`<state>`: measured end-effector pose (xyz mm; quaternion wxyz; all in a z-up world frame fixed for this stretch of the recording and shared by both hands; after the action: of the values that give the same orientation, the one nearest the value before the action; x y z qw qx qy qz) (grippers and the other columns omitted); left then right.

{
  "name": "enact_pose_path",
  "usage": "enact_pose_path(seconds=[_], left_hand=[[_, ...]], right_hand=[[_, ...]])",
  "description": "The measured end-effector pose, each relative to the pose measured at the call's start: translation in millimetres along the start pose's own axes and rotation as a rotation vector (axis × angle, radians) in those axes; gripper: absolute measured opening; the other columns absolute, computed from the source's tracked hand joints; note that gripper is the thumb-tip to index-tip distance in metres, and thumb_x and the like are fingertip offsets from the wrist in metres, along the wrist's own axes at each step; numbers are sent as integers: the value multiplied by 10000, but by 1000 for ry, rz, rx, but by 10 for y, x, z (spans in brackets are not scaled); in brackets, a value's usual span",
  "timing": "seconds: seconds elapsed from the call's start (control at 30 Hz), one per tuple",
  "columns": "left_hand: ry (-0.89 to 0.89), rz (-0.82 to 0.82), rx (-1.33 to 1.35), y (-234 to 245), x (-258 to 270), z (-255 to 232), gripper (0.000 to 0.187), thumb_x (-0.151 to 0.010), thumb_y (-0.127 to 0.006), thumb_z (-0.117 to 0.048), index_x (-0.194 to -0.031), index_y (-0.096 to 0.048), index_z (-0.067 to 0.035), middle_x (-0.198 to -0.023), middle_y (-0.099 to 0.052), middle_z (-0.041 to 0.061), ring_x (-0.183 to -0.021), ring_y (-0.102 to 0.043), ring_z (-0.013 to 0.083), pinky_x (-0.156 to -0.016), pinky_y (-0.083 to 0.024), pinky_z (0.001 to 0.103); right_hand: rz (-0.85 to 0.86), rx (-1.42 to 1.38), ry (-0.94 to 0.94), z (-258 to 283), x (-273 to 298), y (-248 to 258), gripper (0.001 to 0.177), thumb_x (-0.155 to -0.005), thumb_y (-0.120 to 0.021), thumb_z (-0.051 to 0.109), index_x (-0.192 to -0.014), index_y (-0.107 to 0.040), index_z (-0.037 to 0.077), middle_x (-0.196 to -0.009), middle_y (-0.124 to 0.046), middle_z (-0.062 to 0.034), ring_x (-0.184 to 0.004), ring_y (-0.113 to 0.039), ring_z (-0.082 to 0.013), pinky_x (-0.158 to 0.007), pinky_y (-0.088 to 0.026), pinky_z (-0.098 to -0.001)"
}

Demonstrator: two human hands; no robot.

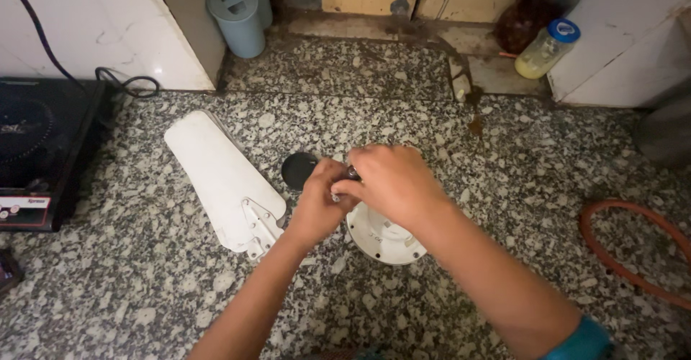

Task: The person uses a screwdriver to loosen and remove screws from the central hub of a ceiling fan. They remove the screws one by one and place them on the floor next to the fan blade.

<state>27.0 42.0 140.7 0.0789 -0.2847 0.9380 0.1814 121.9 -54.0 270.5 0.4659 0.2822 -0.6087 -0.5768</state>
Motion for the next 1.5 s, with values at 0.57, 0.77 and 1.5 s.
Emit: enact_pose_path(seconds=[0.57,0.77,1.5], left_hand=[[38,91,151,67,7,38,412,-847,-740,-56,-1244,-635,-18,-1031,-725,60,-950,-707,171,-848,-554,294],[-31,-45,57,40,3,-3,382,-742,-855,-49,-1058,-656,30,-1010,-609,114,-895,-635,218,-731,-541,322],[-23,14,98,61,23,-46,475,-713,-843,-84,-1126,-628,11,-981,-628,58,-832,-624,155,-709,-516,305]], right_hand=[[-323,-199,334,54,98,80,293,-780,-761,236,-1037,-716,103,-960,-723,-79,-883,-722,-291,-752,-576,-427],[-138,-84,99,-23,1,-4,428,-841,-803,416,-1048,-665,68,-1017,-706,-101,-959,-703,-284,-858,-557,-422],[-25,-2,13,-1,64,47,451,-870,-772,470,-1103,-676,95,-1064,-712,-87,-980,-712,-256,-866,-571,-397]])
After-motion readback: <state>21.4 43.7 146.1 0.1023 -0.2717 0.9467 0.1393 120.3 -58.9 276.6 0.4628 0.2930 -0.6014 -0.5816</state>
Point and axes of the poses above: each hand's wrist, its own x-axis away from the middle knuckle, its own y-axis out of the back of the hand, z = x × y, the point moved 2 cm from there along -x, towards the middle knuckle
